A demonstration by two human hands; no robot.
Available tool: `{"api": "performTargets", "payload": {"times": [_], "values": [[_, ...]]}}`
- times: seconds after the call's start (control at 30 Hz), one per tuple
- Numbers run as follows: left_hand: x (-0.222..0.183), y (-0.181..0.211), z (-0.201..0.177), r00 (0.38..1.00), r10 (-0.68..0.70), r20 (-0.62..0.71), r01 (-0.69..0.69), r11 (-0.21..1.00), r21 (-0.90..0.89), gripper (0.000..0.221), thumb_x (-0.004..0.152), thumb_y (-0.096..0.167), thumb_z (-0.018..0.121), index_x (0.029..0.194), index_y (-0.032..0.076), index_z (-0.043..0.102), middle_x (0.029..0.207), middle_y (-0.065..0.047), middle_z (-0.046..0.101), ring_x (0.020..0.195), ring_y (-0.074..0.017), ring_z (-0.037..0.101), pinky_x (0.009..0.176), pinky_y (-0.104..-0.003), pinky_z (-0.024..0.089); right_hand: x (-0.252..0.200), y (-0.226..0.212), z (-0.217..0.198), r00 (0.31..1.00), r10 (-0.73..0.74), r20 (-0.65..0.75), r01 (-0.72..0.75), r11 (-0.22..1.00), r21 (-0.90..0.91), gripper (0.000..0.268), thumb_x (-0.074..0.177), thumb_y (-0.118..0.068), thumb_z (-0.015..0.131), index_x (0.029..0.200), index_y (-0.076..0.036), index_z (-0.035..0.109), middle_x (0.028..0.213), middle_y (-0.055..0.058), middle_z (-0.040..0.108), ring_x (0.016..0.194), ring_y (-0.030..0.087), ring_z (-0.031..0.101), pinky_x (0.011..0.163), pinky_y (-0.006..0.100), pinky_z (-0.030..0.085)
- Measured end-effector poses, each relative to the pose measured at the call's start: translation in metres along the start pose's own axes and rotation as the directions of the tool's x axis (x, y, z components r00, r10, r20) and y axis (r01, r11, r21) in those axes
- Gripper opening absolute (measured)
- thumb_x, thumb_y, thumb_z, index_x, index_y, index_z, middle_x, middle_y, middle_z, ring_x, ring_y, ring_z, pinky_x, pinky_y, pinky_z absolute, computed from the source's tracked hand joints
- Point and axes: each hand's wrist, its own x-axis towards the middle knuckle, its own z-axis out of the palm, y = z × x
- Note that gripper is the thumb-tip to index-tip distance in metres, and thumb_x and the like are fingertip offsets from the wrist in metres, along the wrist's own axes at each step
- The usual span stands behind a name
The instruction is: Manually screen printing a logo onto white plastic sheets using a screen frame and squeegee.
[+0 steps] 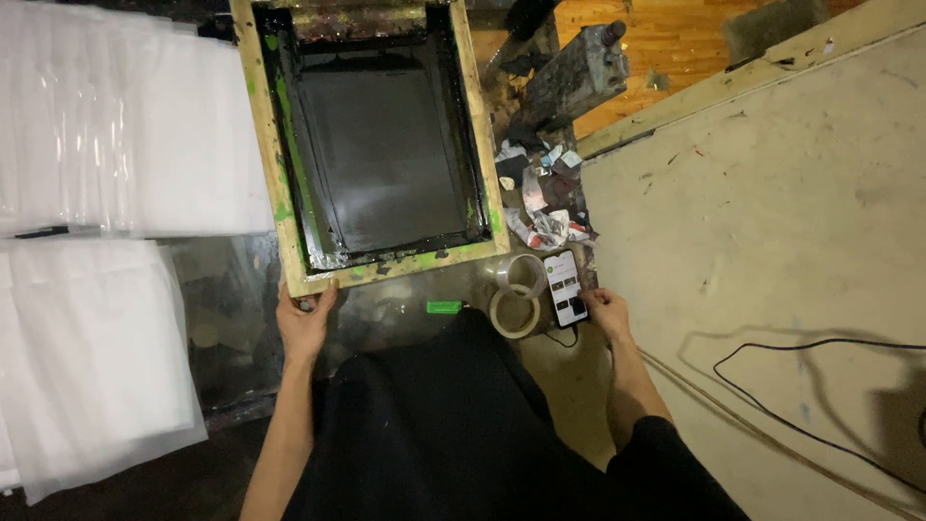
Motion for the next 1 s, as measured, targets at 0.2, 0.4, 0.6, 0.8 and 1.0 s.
{"api": "performTargets", "payload": {"times": [0.2, 0.4, 0.6, 0.8, 1.0], "values": [[0.000, -0.003, 0.001, 1.000, 0.007, 0.010, -0.007, 1.000, 0.007, 0.048, 0.094, 0.035, 0.098, 0.109, 0.004, 0.064, 0.088, -0.006, 0.059, 0.089, -0.0204, 0.057, 0.088, -0.038, 0.048, -0.039, -0.057, 0.012, 0.989, 0.077, -0.125, -0.094, 0.986, -0.139, 0.049, 0.078, -0.054, 0.095, 0.101, -0.013, 0.078, 0.091, 0.012, 0.070, 0.094, 0.034, 0.072, 0.086, 0.047, 0.056], [0.000, -0.007, 0.001, 1.000, 0.022, 0.012, -0.022, 0.999, 0.046, 0.049, 0.096, 0.034, 0.096, 0.110, 0.001, 0.063, 0.090, -0.012, 0.060, 0.090, -0.0247, 0.057, 0.090, -0.044, 0.048, -0.062, -0.089, 0.014, 0.988, 0.048, -0.147, -0.070, 0.986, -0.149, 0.064, 0.078, -0.054, 0.092, 0.105, -0.001, 0.069, 0.101, 0.023, 0.071, 0.107, 0.044, 0.070, 0.097, 0.052, 0.052], [0.006, -0.018, 0.005, 1.000, 0.005, -0.004, -0.005, 1.000, 0.007, 0.050, 0.093, 0.036, 0.099, 0.110, 0.004, 0.065, 0.090, -0.009, 0.061, 0.091, -0.0218, 0.058, 0.087, -0.037, 0.047, -0.051, -0.079, -0.004, 0.995, 0.103, 0.002, -0.103, 0.994, 0.020, 0.068, 0.087, -0.066, 0.090, 0.117, -0.008, 0.073, 0.112, 0.020, 0.076, 0.108, 0.037, 0.071, 0.096, 0.050, 0.055], [0.019, -0.035, 0.014, 0.996, -0.083, -0.018, 0.081, 0.993, -0.087, 0.059, 0.085, 0.035, 0.102, 0.120, 0.002, 0.068, 0.100, -0.013, 0.066, 0.094, -0.0222, 0.060, 0.090, -0.040, 0.052, -0.067, -0.182, -0.025, 0.878, -0.281, -0.387, 0.266, 0.960, -0.093, 0.015, 0.109, -0.013, 0.073, 0.118, -0.001, 0.072, 0.106, 0.022, 0.072, 0.104, 0.038, 0.073, 0.089, 0.049, 0.057], [0.036, 0.096, 0.016, 0.945, 0.294, -0.141, -0.317, 0.928, -0.194, 0.035, 0.103, 0.030, 0.086, 0.128, 0.013, 0.069, 0.107, -0.004, 0.074, 0.097, -0.0140, 0.071, 0.083, -0.037, 0.061, -0.166, -0.417, 0.010, 0.177, -0.922, -0.345, 0.953, 0.248, -0.173, 0.020, 0.112, -0.021, 0.069, 0.119, -0.002, 0.072, 0.112, 0.019, 0.066, 0.108, 0.044, 0.069, 0.096, 0.052, 0.054]]}}
